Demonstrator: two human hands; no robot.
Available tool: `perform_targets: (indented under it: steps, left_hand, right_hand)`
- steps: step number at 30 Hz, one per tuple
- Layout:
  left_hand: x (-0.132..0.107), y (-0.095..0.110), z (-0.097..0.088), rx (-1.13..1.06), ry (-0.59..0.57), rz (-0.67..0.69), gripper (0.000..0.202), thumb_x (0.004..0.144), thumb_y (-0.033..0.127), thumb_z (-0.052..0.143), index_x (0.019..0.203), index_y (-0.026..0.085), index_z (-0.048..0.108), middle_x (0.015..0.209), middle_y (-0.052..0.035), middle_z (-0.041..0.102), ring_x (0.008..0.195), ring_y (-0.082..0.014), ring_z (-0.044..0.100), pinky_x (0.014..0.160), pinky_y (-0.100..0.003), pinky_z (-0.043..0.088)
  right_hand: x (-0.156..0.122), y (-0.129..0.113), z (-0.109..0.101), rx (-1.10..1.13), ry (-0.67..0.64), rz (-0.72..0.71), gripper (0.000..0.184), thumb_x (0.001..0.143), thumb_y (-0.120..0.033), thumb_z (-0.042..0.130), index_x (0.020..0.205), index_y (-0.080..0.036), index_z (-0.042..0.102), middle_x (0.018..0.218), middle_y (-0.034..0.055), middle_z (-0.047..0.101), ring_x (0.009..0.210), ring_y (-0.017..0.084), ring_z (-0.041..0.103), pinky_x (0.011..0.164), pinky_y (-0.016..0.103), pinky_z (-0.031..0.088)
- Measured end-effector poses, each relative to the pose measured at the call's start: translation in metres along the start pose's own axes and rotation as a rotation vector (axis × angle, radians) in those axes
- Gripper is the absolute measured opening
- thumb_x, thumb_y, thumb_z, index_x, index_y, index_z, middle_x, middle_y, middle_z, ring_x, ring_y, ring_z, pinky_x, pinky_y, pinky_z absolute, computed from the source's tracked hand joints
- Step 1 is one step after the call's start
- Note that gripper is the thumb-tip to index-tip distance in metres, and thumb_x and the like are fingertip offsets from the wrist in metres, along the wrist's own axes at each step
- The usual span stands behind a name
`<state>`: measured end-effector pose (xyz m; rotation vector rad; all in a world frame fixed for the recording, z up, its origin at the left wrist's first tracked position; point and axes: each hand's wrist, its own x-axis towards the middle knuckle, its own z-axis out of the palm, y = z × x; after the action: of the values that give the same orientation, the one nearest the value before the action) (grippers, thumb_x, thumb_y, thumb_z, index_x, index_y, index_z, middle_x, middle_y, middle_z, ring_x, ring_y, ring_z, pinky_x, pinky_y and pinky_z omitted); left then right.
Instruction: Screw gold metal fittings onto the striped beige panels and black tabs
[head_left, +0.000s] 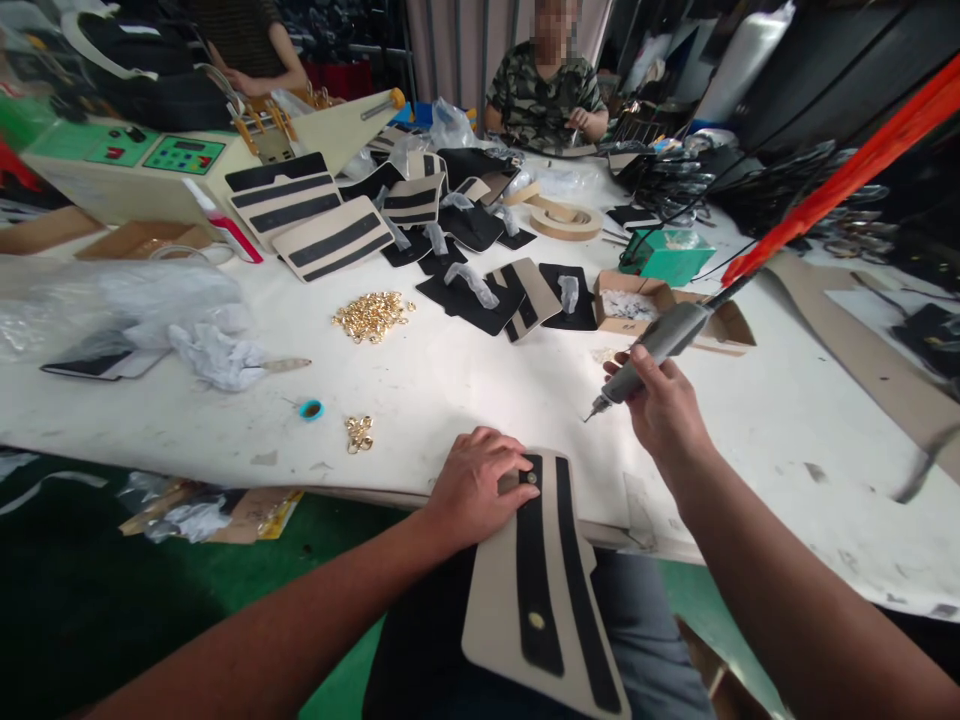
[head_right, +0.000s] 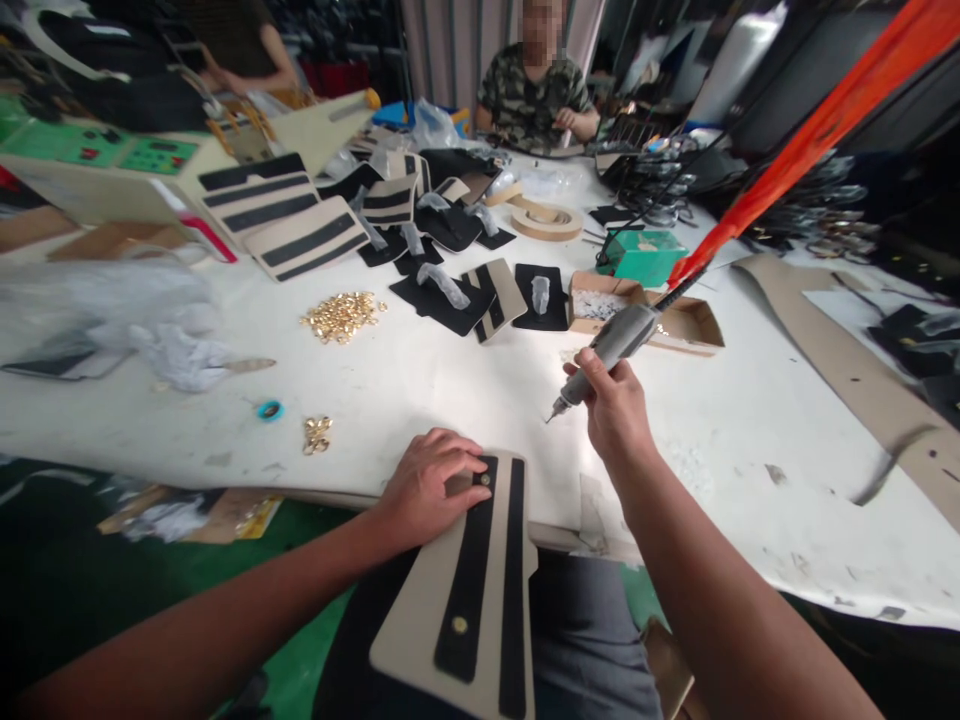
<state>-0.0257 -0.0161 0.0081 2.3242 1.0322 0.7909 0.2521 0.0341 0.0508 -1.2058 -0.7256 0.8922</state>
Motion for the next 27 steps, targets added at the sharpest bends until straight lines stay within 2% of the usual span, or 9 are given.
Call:
perform_targets:
  steps: [3, 6, 9, 11, 14, 18, 23, 27]
  left_hand:
    - [0.0, 0.001, 0.0, 0.0, -0.005, -0.01, 0.021, 0.083, 0.032, 0.087, 0.099, 0.025, 0.077, 0.115, -0.0019, 0.078, 0.111, -0.0267, 0.063, 0.093, -0.045, 0.046]
    - [0.0, 0.002, 0.0, 0.001, -0.005, -0.018, 0.02, 0.083, 0.033, 0.087, 0.098, 0.024, 0.078, 0.115, -0.0022, 0.078, 0.111, -0.0268, 0.063, 0.093, -0.045, 0.046]
    - [0.0, 0.002, 0.001, 0.0, -0.009, -0.015, 0.021, 0.082, 0.034, 0.088, 0.098, 0.025, 0.079, 0.115, -0.0031, 0.078, 0.113, -0.0273, 0.063, 0.093, -0.045, 0.046]
    - [0.001, 0.002, 0.002, 0.001, -0.01, -0.017, 0.023, 0.081, 0.035, 0.089, 0.1, 0.025, 0.079, 0.116, -0.0033, 0.078, 0.113, -0.0276, 0.063, 0.093, -0.046, 0.046]
    - [0.0, 0.001, 0.003, 0.005, -0.01, -0.018, 0.025, 0.081, 0.035, 0.089, 0.102, 0.026, 0.079, 0.118, -0.003, 0.078, 0.114, -0.0281, 0.063, 0.095, -0.046, 0.046]
    - [0.0, 0.0, 0.003, 0.002, -0.002, -0.005, 0.023, 0.082, 0.035, 0.088, 0.101, 0.026, 0.078, 0.117, -0.0021, 0.078, 0.115, -0.0279, 0.063, 0.094, -0.046, 0.046]
    - [0.0, 0.001, 0.001, -0.015, 0.005, -0.004, 0.021, 0.082, 0.033, 0.088, 0.098, 0.026, 0.078, 0.117, -0.0018, 0.078, 0.116, -0.0279, 0.063, 0.094, -0.045, 0.046]
    - [0.0, 0.002, 0.001, -0.009, -0.006, -0.012, 0.022, 0.081, 0.032, 0.088, 0.1, 0.027, 0.078, 0.118, -0.0014, 0.078, 0.116, -0.0282, 0.063, 0.095, -0.046, 0.046]
  right_hand:
    - [0.001, -0.002, 0.023, 0.088, 0.044, 0.0, 0.046, 0.069, -0.048, 0.095, 0.086, -0.019, 0.064, 0.072, -0.004, 0.06, 0.061, 0.012, 0.059, 0.062, 0.028, 0.057]
    - [-0.023, -0.011, 0.037, 0.045, 0.031, -0.096, 0.039, 0.074, -0.043, 0.093, 0.082, -0.018, 0.064, 0.064, -0.0058, 0.056, 0.053, 0.01, 0.054, 0.055, 0.026, 0.055]
    - [-0.058, -0.025, 0.047, 0.026, -0.098, -0.159, 0.032, 0.08, -0.041, 0.089, 0.088, -0.02, 0.066, 0.061, -0.0068, 0.056, 0.052, 0.012, 0.056, 0.055, 0.028, 0.057]
    - [-0.08, -0.03, 0.053, 0.015, -0.201, -0.147, 0.03, 0.083, -0.041, 0.087, 0.093, -0.021, 0.067, 0.061, -0.0068, 0.057, 0.051, 0.013, 0.059, 0.055, 0.03, 0.058]
    - [-0.101, -0.025, 0.06, -0.061, -0.287, -0.119, 0.031, 0.082, -0.042, 0.088, 0.091, -0.021, 0.068, 0.067, -0.0038, 0.062, 0.052, 0.015, 0.061, 0.052, 0.031, 0.056]
    - [-0.108, -0.006, 0.063, -0.149, -0.289, -0.143, 0.034, 0.08, -0.043, 0.09, 0.076, -0.019, 0.065, 0.081, 0.0018, 0.068, 0.058, 0.015, 0.063, 0.052, 0.03, 0.052]
    - [-0.107, 0.002, 0.062, -0.16, -0.264, -0.126, 0.03, 0.082, -0.044, 0.088, 0.084, -0.02, 0.07, 0.076, -0.0002, 0.065, 0.057, 0.015, 0.061, 0.053, 0.031, 0.053]
    - [-0.107, 0.002, 0.064, -0.172, -0.244, -0.116, 0.031, 0.081, -0.044, 0.088, 0.078, -0.02, 0.068, 0.08, 0.0009, 0.067, 0.059, 0.016, 0.062, 0.054, 0.031, 0.052]
